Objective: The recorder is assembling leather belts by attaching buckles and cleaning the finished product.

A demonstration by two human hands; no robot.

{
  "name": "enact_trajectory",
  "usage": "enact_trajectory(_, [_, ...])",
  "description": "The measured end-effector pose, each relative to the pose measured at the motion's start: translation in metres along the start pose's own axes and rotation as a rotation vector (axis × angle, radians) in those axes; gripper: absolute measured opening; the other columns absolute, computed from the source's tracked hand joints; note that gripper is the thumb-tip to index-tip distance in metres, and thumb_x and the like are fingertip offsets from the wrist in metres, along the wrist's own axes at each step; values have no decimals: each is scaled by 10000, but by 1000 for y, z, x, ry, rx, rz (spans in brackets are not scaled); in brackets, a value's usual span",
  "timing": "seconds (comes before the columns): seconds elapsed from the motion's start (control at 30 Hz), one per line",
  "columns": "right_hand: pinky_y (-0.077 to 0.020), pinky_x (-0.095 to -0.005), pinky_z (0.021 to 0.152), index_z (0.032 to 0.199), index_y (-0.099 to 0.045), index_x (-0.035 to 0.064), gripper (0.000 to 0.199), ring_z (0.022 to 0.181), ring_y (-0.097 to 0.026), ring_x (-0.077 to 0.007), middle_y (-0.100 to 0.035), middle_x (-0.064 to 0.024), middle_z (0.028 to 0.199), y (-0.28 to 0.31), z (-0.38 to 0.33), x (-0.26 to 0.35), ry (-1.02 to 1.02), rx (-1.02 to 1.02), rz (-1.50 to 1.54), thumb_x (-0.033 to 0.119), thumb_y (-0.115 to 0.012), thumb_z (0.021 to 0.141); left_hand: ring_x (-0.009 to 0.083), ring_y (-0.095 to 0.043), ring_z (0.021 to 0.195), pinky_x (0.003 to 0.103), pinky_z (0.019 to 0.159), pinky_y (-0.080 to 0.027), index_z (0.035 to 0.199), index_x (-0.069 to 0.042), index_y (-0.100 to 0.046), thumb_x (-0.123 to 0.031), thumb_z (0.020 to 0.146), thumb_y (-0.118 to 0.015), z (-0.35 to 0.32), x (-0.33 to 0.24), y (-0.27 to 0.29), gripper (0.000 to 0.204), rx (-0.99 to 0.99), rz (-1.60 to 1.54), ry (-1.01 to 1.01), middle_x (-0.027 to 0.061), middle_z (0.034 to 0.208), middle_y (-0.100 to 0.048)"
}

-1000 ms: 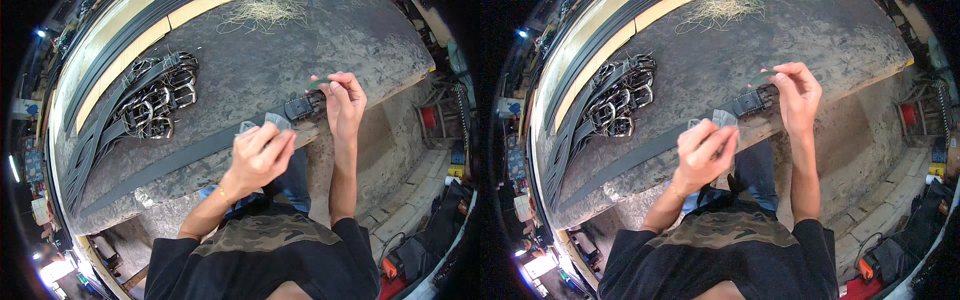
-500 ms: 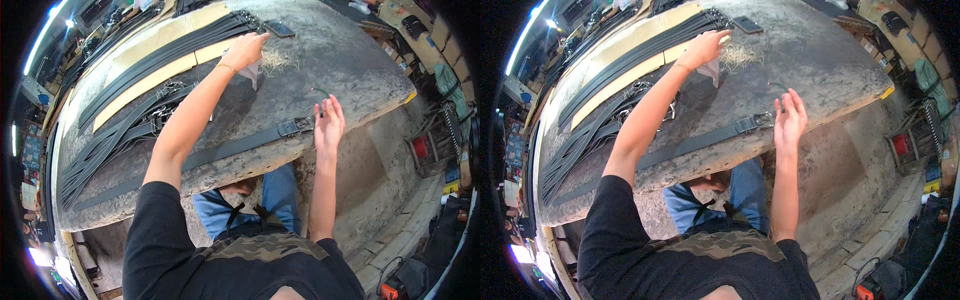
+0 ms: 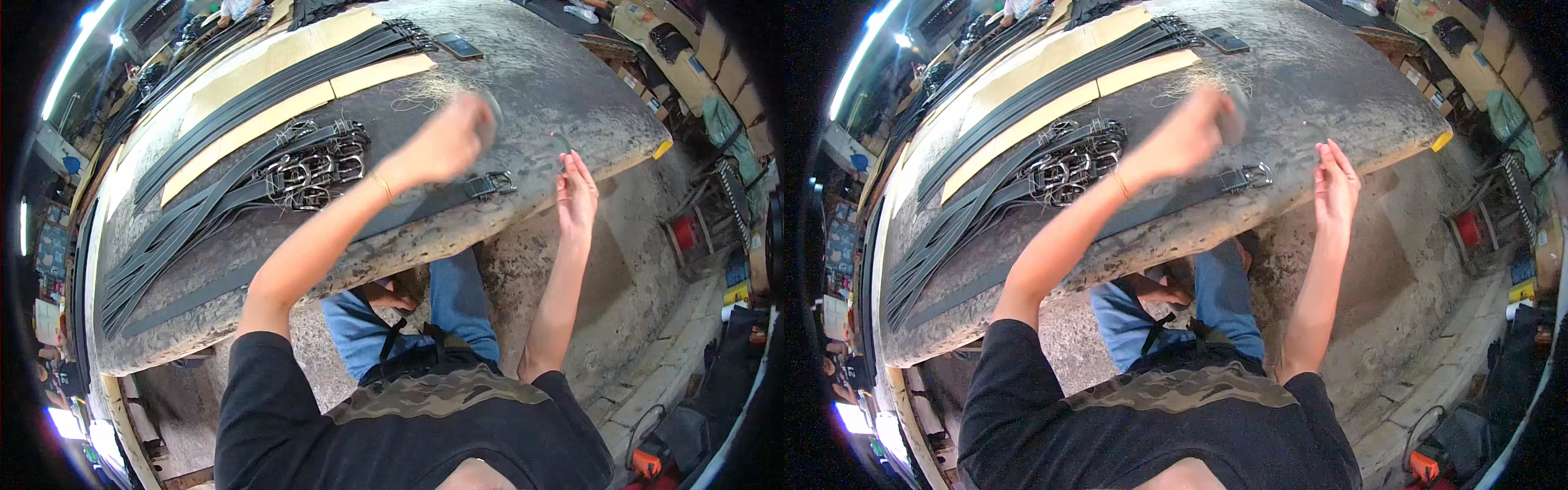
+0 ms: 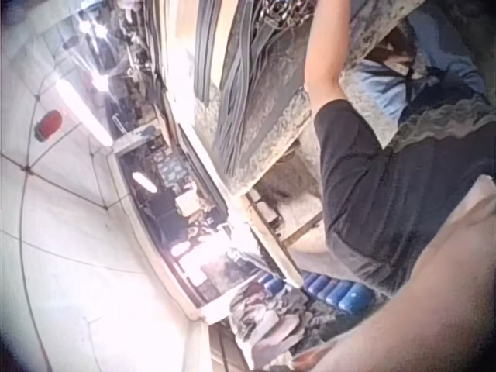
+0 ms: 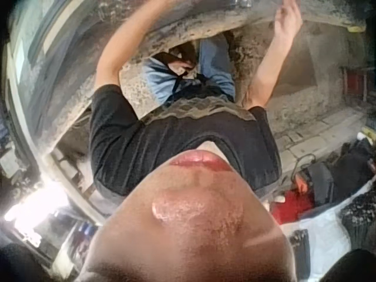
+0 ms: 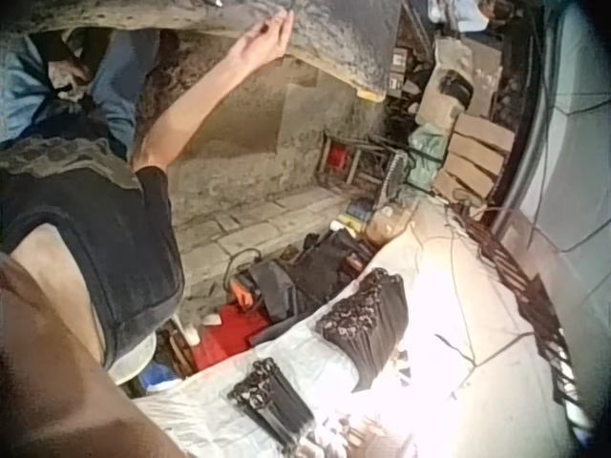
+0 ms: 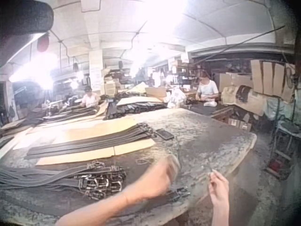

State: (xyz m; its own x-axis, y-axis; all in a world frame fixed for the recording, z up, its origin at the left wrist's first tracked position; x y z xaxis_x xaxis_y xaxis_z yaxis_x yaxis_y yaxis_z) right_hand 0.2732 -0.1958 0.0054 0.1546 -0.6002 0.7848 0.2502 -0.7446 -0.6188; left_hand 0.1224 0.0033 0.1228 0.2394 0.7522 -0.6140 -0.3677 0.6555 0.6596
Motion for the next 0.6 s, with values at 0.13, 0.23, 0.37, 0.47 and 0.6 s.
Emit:
enact_trajectory(0.13, [-508, -189, 659, 1163, -598, -44, 322, 761, -618, -90, -677, -135, 1015, 32, -10, 34, 24, -45, -98, 39, -670, 861, 352, -454, 1237, 431, 1025, -390, 1213, 32, -508, -71, 788, -514, -71, 9, -79, 437, 183, 404, -428, 207, 1296, -476])
enact_trajectory(0.23, [-516, -224, 644, 1120, -618, -55, 303, 711, -611, -100, -685, -128, 975, 59, -18, 66, 133, -131, -191, 28, -693, 838, 308, -426, 1297, 396, 1059, -380, 1223, -1, -530, -78, 811, -563, -90, 4, -70, 421, 118, 553, -372, 151, 1396, -443])
enact_trajectory(0.37, [-492, -224, 642, 1056, -659, -47, 286, 740, -617, -117, -687, -94, 914, 79, -16, 95, 331, -199, -434, 32, -740, 794, 291, -506, 1175, 397, 980, -429, 995, -20, -603, -93, 806, -581, -113, 0, -60, 205, 146, 512, -175, 109, 1203, -561])
enact_trajectory(0.47, [-482, -225, 648, 1023, -684, -29, 278, 750, -615, -110, -687, -81, 859, 78, -3, 102, 536, -261, -639, 59, -767, 772, 287, -523, 1061, 397, 903, -445, 979, -27, -587, -106, 797, -600, -122, -7, -62, 199, 13, 550, -199, 102, 1069, -558])
enact_trajectory(0.6, [-482, -236, 670, 973, -709, 4, 226, 752, -613, -91, -689, -39, 840, 76, 9, 94, 775, -312, -817, 75, -768, 766, 279, -510, 1021, 394, 870, -440, 992, -35, -578, -120, 797, -613, -122, -15, -64, 215, -74, 600, -237, 95, 1032, -535])
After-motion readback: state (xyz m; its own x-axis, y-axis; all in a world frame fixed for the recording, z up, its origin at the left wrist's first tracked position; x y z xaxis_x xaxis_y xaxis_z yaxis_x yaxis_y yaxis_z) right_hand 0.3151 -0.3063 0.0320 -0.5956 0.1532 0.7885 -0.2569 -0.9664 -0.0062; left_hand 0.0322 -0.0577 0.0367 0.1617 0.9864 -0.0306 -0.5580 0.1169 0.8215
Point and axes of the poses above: each hand's wrist, its own z-axis towards the middle knuckle, its own y-axis out of the back of the hand, x = y × z, the point moved 6 cm from there along z, towards the middle knuckle
